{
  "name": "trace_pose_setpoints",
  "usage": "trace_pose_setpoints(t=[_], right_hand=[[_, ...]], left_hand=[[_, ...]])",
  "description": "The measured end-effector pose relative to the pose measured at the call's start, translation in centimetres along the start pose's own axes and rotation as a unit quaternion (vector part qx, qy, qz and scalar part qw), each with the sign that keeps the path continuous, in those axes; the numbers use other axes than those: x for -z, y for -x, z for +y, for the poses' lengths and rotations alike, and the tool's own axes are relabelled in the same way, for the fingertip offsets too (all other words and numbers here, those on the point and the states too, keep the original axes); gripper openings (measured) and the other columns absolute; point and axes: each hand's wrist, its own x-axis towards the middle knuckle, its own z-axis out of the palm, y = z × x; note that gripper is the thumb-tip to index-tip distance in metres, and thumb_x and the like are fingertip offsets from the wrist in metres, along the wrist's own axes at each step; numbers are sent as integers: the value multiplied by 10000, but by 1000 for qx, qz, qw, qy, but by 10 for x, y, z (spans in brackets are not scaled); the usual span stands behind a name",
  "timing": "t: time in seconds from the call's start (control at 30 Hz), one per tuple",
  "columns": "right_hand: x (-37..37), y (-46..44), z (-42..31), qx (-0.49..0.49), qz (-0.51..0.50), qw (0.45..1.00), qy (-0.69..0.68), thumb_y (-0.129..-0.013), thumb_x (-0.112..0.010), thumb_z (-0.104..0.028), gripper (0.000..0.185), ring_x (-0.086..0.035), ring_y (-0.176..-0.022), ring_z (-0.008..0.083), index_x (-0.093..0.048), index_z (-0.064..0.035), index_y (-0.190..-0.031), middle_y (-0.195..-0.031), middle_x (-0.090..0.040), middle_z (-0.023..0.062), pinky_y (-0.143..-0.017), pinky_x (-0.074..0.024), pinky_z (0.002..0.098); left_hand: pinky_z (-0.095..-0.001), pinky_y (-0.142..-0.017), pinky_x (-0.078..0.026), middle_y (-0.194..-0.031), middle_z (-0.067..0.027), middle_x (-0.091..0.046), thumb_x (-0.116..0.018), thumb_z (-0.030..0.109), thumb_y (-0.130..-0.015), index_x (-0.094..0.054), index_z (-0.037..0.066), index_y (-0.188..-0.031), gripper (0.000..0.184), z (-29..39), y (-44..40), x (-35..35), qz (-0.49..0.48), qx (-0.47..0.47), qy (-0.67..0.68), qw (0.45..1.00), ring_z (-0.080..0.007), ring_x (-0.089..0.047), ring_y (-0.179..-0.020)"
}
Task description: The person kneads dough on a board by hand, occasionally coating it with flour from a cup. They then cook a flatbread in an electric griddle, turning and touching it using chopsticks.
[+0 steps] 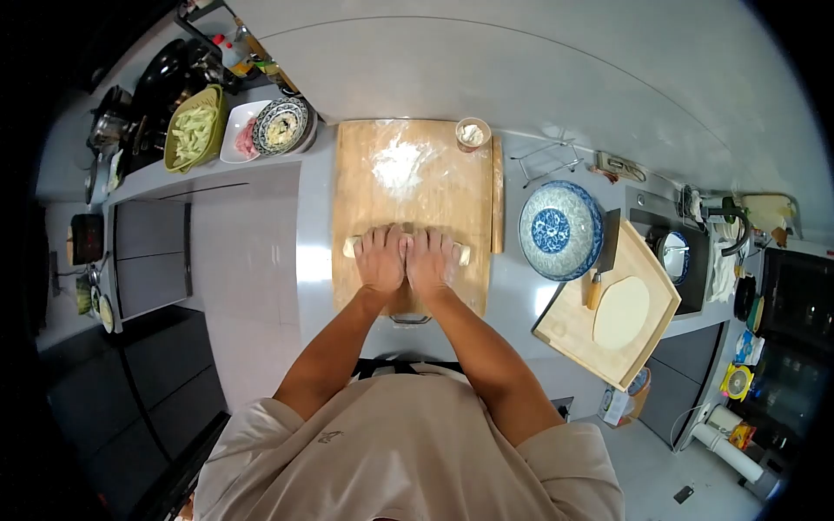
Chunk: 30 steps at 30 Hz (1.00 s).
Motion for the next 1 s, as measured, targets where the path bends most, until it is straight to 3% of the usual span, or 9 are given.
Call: trace_pose_setpoints(t=[0.07,0.3,0.53,0.63,0.7,0.73,0.8,0.9,1.0], right_hand=[[3,-26,2,-5,-60,998,21,-1026,-567,-365,305,-588,-1116,335,-695,-118,-1153,-1180,-663,122,-982,-416,508],[-17,-114,13,1,-30,998,59,-1065,-507,-399,327,-592,-1092,317,-672,-118,-1092,-1138,-649,117,-962,-441,480],[-30,-144,20,4,-29,1000,-2,-1089,-464,-376,360,-631,-1137,329,-706,-112,-1118,-1172,-703,134,-1013,-449,478],[2,-123,18,14,-69,994,-89,-1092,-454,-380,395,-677,-1034,381,-719,-87,-1068,-1060,-739,179,-945,-510,489],[31,-97,11,1,-118,976,-183,-1090,-456,-386,414,-683,-950,424,-718,-68,-1041,-983,-736,212,-897,-531,504],[31,-83,11,6,-47,962,-270,-1082,-479,-364,417,-636,-840,488,-680,-16,-969,-864,-676,252,-809,-515,543],[24,-59,9,-40,-37,973,-223,-1070,-505,-358,387,-637,-868,478,-689,-31,-974,-905,-688,240,-817,-502,552],[10,-21,7,-30,26,996,-86,-1044,-551,-341,320,-630,-937,438,-704,-67,-986,-983,-692,199,-836,-481,551],[2,5,3,7,60,998,-5,-1035,-566,-386,297,-588,-1014,381,-692,-118,-1047,-1062,-658,140,-888,-450,538]], left_hand=[[-475,-964,-406,-1166,-82,-662,-620,325,-986,-702,133,-1194,295,-2,-24,-4,-16,5,-8,1000,-311,-577,-1134],[-477,-862,-415,-1016,-96,-646,-628,347,-1005,-674,137,-1028,216,-23,-109,-33,-35,9,-37,999,-325,-579,-978],[-487,-866,-534,-1004,-137,-740,-535,429,-1051,-706,79,-939,405,-35,-150,-45,-27,-44,-8,999,-348,-669,-1005],[-507,-868,-551,-1046,-170,-759,-466,450,-1060,-757,87,-1001,470,-21,-124,-7,-240,111,63,962,-385,-703,-1004],[-525,-879,-564,-1110,-204,-756,-425,475,-1045,-778,122,-1090,501,-24,-106,8,-263,201,117,936,-427,-714,-1025],[-525,-887,-565,-1121,-211,-754,-429,479,-1039,-782,122,-1099,505,-26,-99,11,-266,237,133,925,-431,-712,-1034],[-536,-941,-523,-1106,-226,-752,-450,462,-1038,-787,106,-1103,495,-12,-81,25,-272,269,148,912,-433,-694,-1060],[-520,-986,-446,-1138,-129,-743,-492,399,-1050,-769,119,-1150,406,13,-27,26,-129,106,-22,986,-360,-649,-1112],[-500,-997,-385,-1161,-102,-702,-559,342,-1034,-740,131,-1168,309,7,5,9,13,37,-8,999,-332,-589,-1145]])
